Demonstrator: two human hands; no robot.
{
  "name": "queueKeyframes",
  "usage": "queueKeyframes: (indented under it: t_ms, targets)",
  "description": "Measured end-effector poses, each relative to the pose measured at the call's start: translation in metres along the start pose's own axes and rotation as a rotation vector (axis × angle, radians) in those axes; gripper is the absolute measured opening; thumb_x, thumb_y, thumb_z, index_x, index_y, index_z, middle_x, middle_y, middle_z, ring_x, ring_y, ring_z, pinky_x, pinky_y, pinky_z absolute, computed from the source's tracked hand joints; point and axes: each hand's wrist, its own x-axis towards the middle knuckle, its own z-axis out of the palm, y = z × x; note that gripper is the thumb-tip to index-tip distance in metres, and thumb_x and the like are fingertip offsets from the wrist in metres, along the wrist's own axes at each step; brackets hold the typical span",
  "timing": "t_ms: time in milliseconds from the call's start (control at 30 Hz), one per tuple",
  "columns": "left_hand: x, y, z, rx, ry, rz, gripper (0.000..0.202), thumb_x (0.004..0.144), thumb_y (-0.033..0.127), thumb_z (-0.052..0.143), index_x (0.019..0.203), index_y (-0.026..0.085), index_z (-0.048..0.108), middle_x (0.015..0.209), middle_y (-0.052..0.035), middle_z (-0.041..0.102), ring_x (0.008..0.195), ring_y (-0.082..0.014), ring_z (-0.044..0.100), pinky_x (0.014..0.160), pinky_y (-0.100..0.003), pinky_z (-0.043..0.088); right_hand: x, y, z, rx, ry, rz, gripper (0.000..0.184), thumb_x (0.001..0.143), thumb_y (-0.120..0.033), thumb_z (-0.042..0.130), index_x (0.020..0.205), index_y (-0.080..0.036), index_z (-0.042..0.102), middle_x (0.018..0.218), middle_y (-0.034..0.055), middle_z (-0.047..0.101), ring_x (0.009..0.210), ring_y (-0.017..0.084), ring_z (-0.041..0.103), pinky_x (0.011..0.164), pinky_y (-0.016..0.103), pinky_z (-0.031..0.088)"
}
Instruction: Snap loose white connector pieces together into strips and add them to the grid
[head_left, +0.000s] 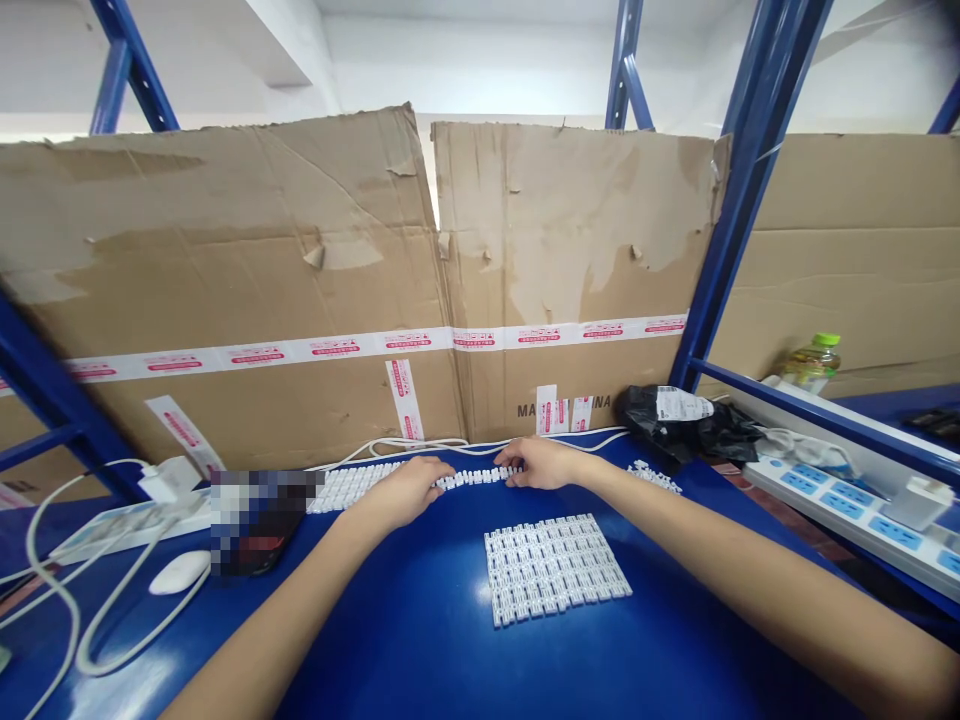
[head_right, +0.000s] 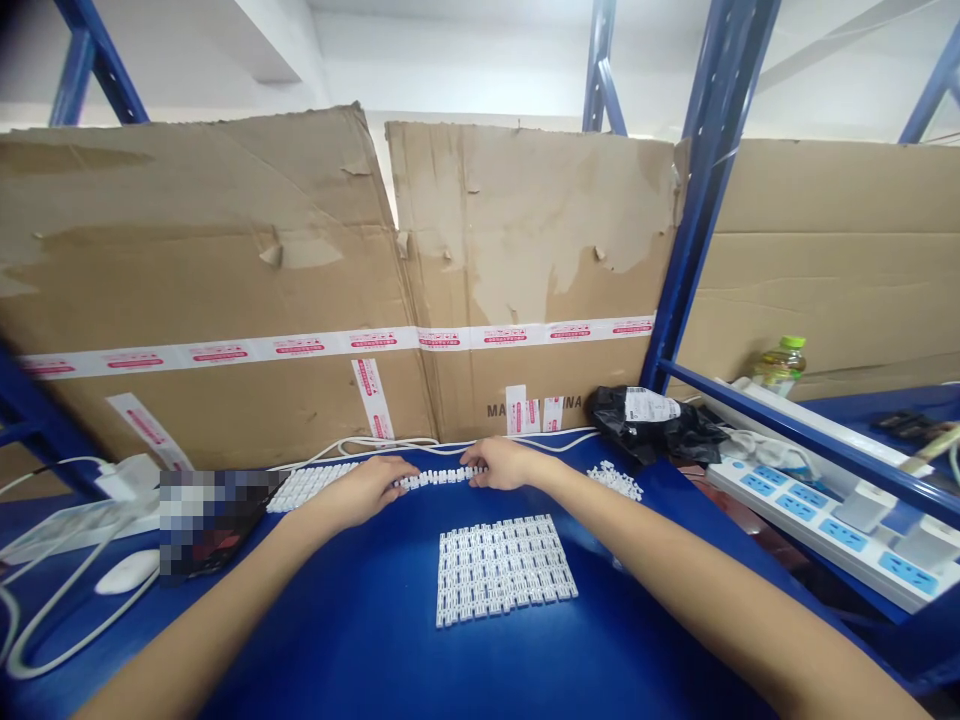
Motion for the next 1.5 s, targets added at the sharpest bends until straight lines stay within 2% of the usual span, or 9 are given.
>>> queueKeyframes:
  t_ms: [100,233,400,533,667,867,1033,1333,1500]
  targets:
    - [0.004,0.003,0.001,0.008,-0.003,-0.026,0.037,0.093,0.021,0.059,0.128,0.021,0.071,0.130,-0.0119,0.074,0.120,-0.0301,0.069,0.106,-0.043,0.051,0.002,-0.002,0.001,-0.022,0.016,-0.012,0.041,0.093,-0.037,0.073,0.130,-0.020,0.074,0.125,0.0117,0.076,0.105,0.028,0.073,0.092,0.037,0.056]
    - [0.010,0.010,0.006,0.047,0.007,-0.072,0.041,0.097,0.033,0.059,0.133,0.017,0.068,0.132,-0.0161,0.070,0.124,-0.0331,0.066,0.107,-0.044,0.050,0.008,-0.001,0.008,-0.076,0.035,-0.013,0.040,0.092,-0.034,0.075,0.128,-0.016,0.075,0.124,0.0151,0.074,0.107,0.030,0.072,0.096,0.038,0.055]
    - [0.018,0.014,0.005,0.034,-0.010,-0.030,0.031,0.099,0.027,0.053,0.121,0.019,0.074,0.119,-0.0136,0.072,0.107,-0.0295,0.071,0.098,-0.040,0.053,0.013,0.001,0.009,-0.090,0.018,-0.051,0.029,0.090,-0.021,0.073,0.119,-0.017,0.079,0.120,0.0135,0.076,0.110,0.030,0.071,0.098,0.038,0.053]
    - [0.019,0.015,-0.001,0.003,-0.031,0.019,0.028,0.097,0.025,0.056,0.117,0.022,0.075,0.113,-0.0094,0.074,0.104,-0.0258,0.071,0.095,-0.035,0.053,0.012,0.003,0.005,-0.082,0.000,-0.081,0.027,0.090,-0.020,0.074,0.116,-0.021,0.080,0.117,0.0093,0.078,0.105,0.026,0.072,0.093,0.034,0.054]
    - [0.015,0.018,-0.004,-0.056,-0.041,0.048,0.027,0.097,0.028,0.056,0.115,0.023,0.076,0.112,-0.0079,0.074,0.102,-0.0245,0.071,0.093,-0.034,0.052,0.006,0.002,0.005,-0.076,0.000,-0.084,0.026,0.091,-0.023,0.074,0.116,-0.022,0.080,0.115,0.0082,0.078,0.101,0.025,0.073,0.089,0.033,0.054]
    - [0.007,0.037,0.004,0.045,0.014,-0.026,0.031,0.101,0.041,0.055,0.117,0.022,0.074,0.114,-0.0093,0.070,0.104,-0.0272,0.070,0.090,-0.036,0.054,-0.002,-0.008,0.016,-0.098,0.090,-0.079,0.027,0.094,-0.040,0.074,0.112,-0.020,0.080,0.106,0.0092,0.076,0.096,0.025,0.072,0.086,0.033,0.053]
    - [0.008,0.052,0.012,0.210,0.020,-0.126,0.028,0.103,0.037,0.054,0.113,0.020,0.073,0.112,-0.0104,0.068,0.105,-0.0305,0.069,0.083,-0.039,0.057,-0.005,-0.015,0.025,-0.146,0.169,-0.036,0.019,0.094,-0.036,0.073,0.102,-0.020,0.079,0.103,0.0086,0.072,0.093,0.025,0.070,0.081,0.032,0.051]
    - [0.003,0.061,0.011,0.176,0.025,-0.144,0.025,0.103,0.034,0.056,0.116,0.021,0.074,0.114,-0.0097,0.069,0.109,-0.0311,0.069,0.086,-0.040,0.058,-0.014,-0.015,0.028,-0.147,0.182,-0.048,0.020,0.094,-0.036,0.076,0.106,-0.020,0.080,0.104,0.0082,0.073,0.095,0.024,0.069,0.085,0.032,0.051]
    - [-0.002,0.056,0.008,0.083,-0.004,-0.133,0.037,0.101,0.031,0.060,0.135,0.019,0.068,0.128,-0.0116,0.069,0.117,-0.0308,0.068,0.098,-0.042,0.055,-0.014,-0.010,0.026,-0.126,0.152,-0.144,0.026,0.094,-0.032,0.077,0.115,-0.017,0.079,0.105,0.0105,0.074,0.098,0.025,0.070,0.089,0.034,0.052]
